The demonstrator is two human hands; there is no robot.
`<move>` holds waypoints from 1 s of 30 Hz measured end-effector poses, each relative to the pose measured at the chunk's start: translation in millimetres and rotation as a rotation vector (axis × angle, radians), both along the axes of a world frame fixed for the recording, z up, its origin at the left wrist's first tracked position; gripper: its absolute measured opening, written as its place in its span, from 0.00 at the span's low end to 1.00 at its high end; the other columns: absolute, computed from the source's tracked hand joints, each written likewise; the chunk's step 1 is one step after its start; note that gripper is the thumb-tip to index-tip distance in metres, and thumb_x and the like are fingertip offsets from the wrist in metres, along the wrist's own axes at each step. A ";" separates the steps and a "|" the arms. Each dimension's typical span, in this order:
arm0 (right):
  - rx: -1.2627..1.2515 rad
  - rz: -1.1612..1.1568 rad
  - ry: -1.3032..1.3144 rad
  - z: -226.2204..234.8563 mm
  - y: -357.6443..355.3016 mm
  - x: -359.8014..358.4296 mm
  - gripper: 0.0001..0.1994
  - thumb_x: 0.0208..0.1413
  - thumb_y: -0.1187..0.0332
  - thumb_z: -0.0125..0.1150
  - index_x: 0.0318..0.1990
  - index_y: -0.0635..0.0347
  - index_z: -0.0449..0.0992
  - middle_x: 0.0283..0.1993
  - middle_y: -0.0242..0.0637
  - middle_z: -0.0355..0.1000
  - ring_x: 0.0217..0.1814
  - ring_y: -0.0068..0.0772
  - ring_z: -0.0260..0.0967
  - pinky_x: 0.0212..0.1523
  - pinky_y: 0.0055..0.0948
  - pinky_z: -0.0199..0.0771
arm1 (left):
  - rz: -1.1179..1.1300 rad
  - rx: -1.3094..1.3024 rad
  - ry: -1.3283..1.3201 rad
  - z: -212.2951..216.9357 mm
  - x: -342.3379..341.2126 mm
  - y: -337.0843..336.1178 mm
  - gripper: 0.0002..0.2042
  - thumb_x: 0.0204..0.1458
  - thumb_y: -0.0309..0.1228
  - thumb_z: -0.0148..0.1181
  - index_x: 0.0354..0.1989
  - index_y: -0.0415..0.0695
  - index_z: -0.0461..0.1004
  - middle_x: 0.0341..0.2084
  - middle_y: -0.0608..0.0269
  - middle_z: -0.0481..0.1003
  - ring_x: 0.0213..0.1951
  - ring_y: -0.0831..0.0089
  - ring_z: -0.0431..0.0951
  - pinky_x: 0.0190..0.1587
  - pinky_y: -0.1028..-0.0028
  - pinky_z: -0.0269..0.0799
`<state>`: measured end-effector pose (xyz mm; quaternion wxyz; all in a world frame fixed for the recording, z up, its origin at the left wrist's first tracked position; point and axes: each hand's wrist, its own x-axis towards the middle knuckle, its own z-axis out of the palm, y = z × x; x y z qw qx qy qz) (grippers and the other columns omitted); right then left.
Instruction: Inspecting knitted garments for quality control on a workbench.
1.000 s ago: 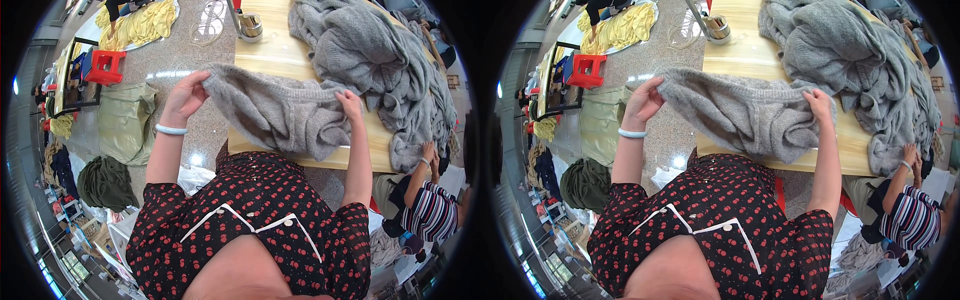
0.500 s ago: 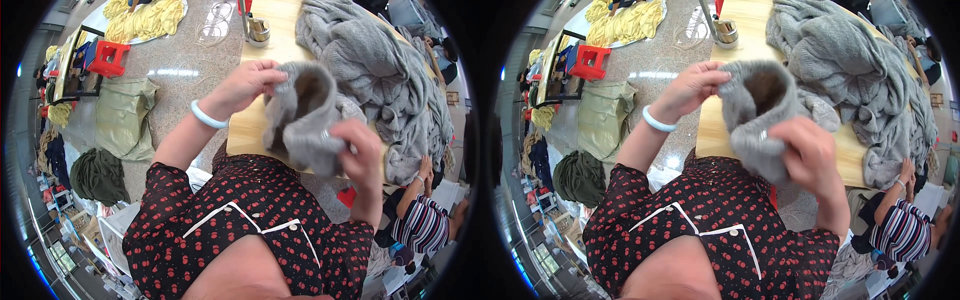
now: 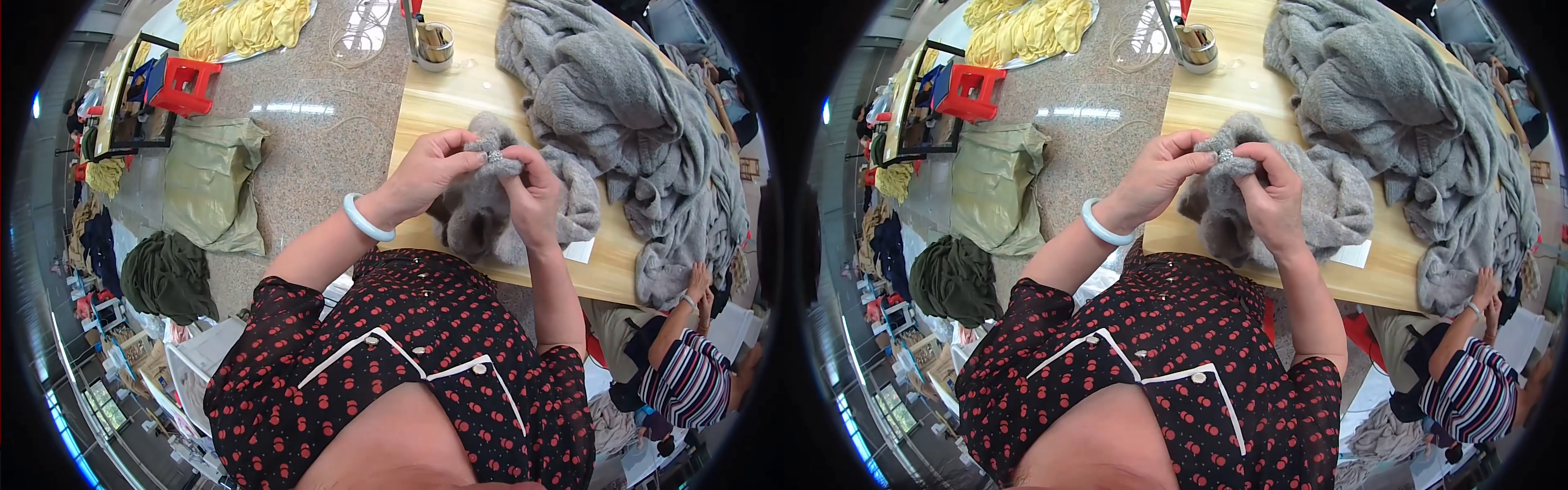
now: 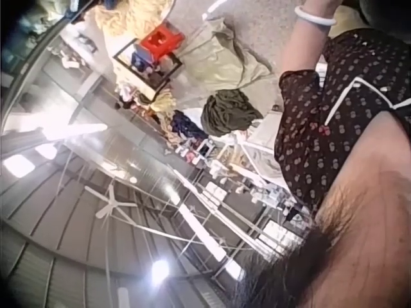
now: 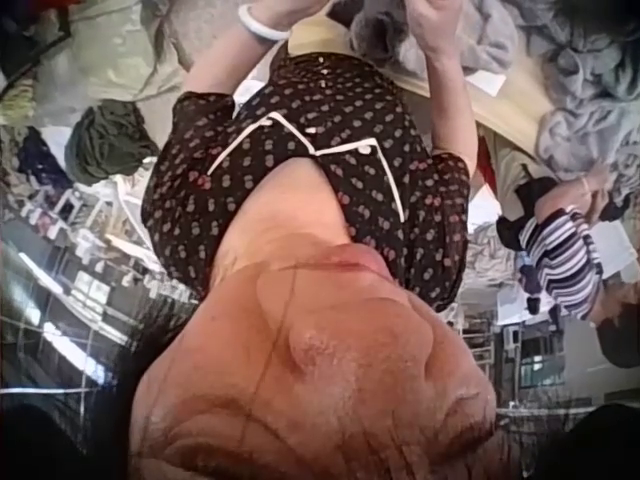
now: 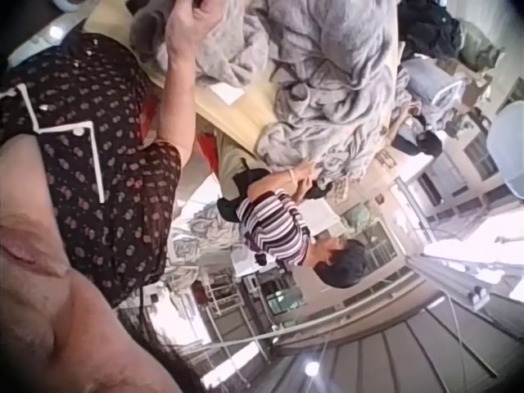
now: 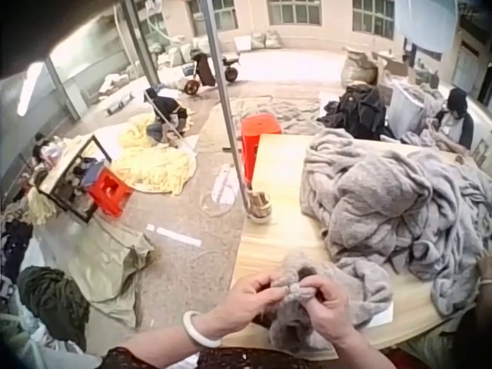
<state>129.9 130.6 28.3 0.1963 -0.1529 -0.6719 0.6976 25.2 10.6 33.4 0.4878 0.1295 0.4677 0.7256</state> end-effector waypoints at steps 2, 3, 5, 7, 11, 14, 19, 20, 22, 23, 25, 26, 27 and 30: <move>-0.002 0.000 0.016 -3.8 0.8 -0.2 0.07 0.50 0.79 0.53 0.37 0.61 0.70 0.30 0.21 0.64 0.30 0.10 0.57 0.30 0.11 0.57 | 0.026 0.008 0.020 -2.2 -0.6 0.6 0.06 0.49 0.25 0.54 0.36 0.40 0.71 0.28 0.71 0.71 0.29 0.87 0.69 0.31 0.87 0.64; 0.021 0.003 0.002 -5.2 0.8 0.2 0.07 0.50 0.79 0.52 0.37 0.61 0.70 0.29 0.21 0.64 0.30 0.10 0.57 0.30 0.11 0.57 | 0.025 0.006 0.020 -3.1 -1.6 0.3 0.06 0.49 0.25 0.54 0.36 0.40 0.71 0.28 0.71 0.71 0.29 0.87 0.69 0.31 0.87 0.64; 0.044 0.004 -0.013 -7.7 1.3 0.9 0.07 0.49 0.80 0.52 0.37 0.61 0.70 0.29 0.21 0.64 0.30 0.10 0.57 0.30 0.11 0.58 | -0.018 -0.060 0.216 -5.0 -4.0 -1.1 0.06 0.47 0.23 0.56 0.34 0.40 0.71 0.27 0.71 0.71 0.30 0.86 0.69 0.31 0.85 0.65; 0.060 0.021 -0.050 -10.8 1.4 0.2 0.09 0.47 0.81 0.52 0.36 0.61 0.70 0.27 0.20 0.63 0.28 0.09 0.56 0.28 0.11 0.57 | 0.035 -0.048 0.528 -6.9 -5.8 -2.7 0.06 0.45 0.22 0.57 0.33 0.39 0.71 0.27 0.68 0.71 0.30 0.83 0.70 0.31 0.83 0.66; 0.210 0.059 -0.088 -18.7 1.9 -5.8 0.11 0.43 0.82 0.51 0.36 0.61 0.69 0.25 0.21 0.63 0.25 0.10 0.55 0.26 0.12 0.56 | 0.013 -0.057 1.150 -9.4 -12.8 -9.6 0.10 0.39 0.21 0.60 0.32 0.37 0.71 0.31 0.57 0.72 0.35 0.69 0.72 0.37 0.75 0.67; 0.325 0.057 -0.044 -22.7 -2.7 -11.9 0.11 0.41 0.81 0.51 0.35 0.61 0.69 0.22 0.24 0.61 0.23 0.11 0.54 0.24 0.14 0.56 | -0.024 -0.035 1.368 -10.4 -15.6 -14.3 0.10 0.38 0.19 0.58 0.32 0.38 0.70 0.32 0.54 0.70 0.36 0.61 0.71 0.38 0.72 0.68; 0.372 -0.079 -0.097 -20.1 -7.7 -14.8 0.13 0.42 0.82 0.49 0.37 0.62 0.71 0.27 0.33 0.68 0.25 0.20 0.63 0.29 0.19 0.64 | -0.028 -0.036 1.516 -15.0 -14.6 -13.5 0.10 0.38 0.19 0.54 0.32 0.38 0.68 0.31 0.54 0.69 0.35 0.57 0.69 0.38 0.68 0.67; 0.376 -0.087 -0.105 -19.7 -5.5 -16.5 0.13 0.42 0.82 0.49 0.37 0.62 0.71 0.27 0.33 0.68 0.25 0.20 0.63 0.29 0.19 0.64 | -0.024 -0.042 1.567 -16.3 -13.9 -12.8 0.09 0.39 0.20 0.53 0.32 0.39 0.67 0.30 0.54 0.68 0.35 0.57 0.68 0.38 0.67 0.66; 0.660 0.063 0.085 -19.4 2.3 -20.6 0.15 0.41 0.82 0.47 0.40 0.62 0.70 0.34 0.44 0.71 0.36 0.40 0.70 0.38 0.32 0.70 | 0.004 -0.021 1.584 -19.3 -14.4 -11.3 0.11 0.38 0.18 0.52 0.34 0.38 0.67 0.30 0.54 0.68 0.34 0.57 0.69 0.36 0.67 0.66; 0.666 0.070 0.081 -19.1 5.3 -19.8 0.15 0.41 0.82 0.47 0.40 0.62 0.70 0.34 0.44 0.71 0.36 0.40 0.70 0.38 0.32 0.70 | 0.026 0.000 1.609 -20.7 -15.2 -10.6 0.13 0.37 0.16 0.52 0.35 0.37 0.67 0.30 0.53 0.68 0.32 0.58 0.69 0.35 0.67 0.67; 0.695 0.165 0.014 -19.1 10.7 -18.7 0.15 0.41 0.82 0.48 0.40 0.64 0.70 0.37 0.46 0.70 0.40 0.44 0.69 0.40 0.33 0.70 | 0.026 0.004 1.617 -22.7 -17.2 -10.7 0.13 0.37 0.16 0.51 0.35 0.37 0.67 0.30 0.54 0.69 0.32 0.58 0.69 0.35 0.67 0.67; 0.695 0.168 0.013 -19.6 12.2 -18.8 0.15 0.41 0.82 0.48 0.40 0.64 0.70 0.37 0.46 0.70 0.40 0.44 0.69 0.40 0.33 0.70 | 0.027 0.005 1.627 -23.5 -18.0 -11.1 0.13 0.37 0.16 0.51 0.35 0.37 0.67 0.29 0.54 0.69 0.32 0.58 0.70 0.34 0.68 0.67; 0.718 0.171 0.027 -20.0 13.5 -19.3 0.14 0.41 0.82 0.48 0.39 0.64 0.70 0.36 0.45 0.71 0.39 0.44 0.69 0.39 0.33 0.70 | 0.029 0.004 1.628 -24.1 -18.7 -11.4 0.13 0.37 0.16 0.51 0.35 0.37 0.67 0.29 0.54 0.69 0.32 0.58 0.70 0.34 0.68 0.67; 0.754 0.148 0.047 -21.7 14.0 -20.2 0.13 0.41 0.82 0.49 0.38 0.64 0.70 0.34 0.45 0.70 0.37 0.44 0.69 0.37 0.33 0.70 | 0.027 0.010 1.650 -25.8 -21.2 -11.2 0.12 0.37 0.16 0.51 0.34 0.37 0.68 0.29 0.54 0.69 0.31 0.59 0.70 0.33 0.69 0.67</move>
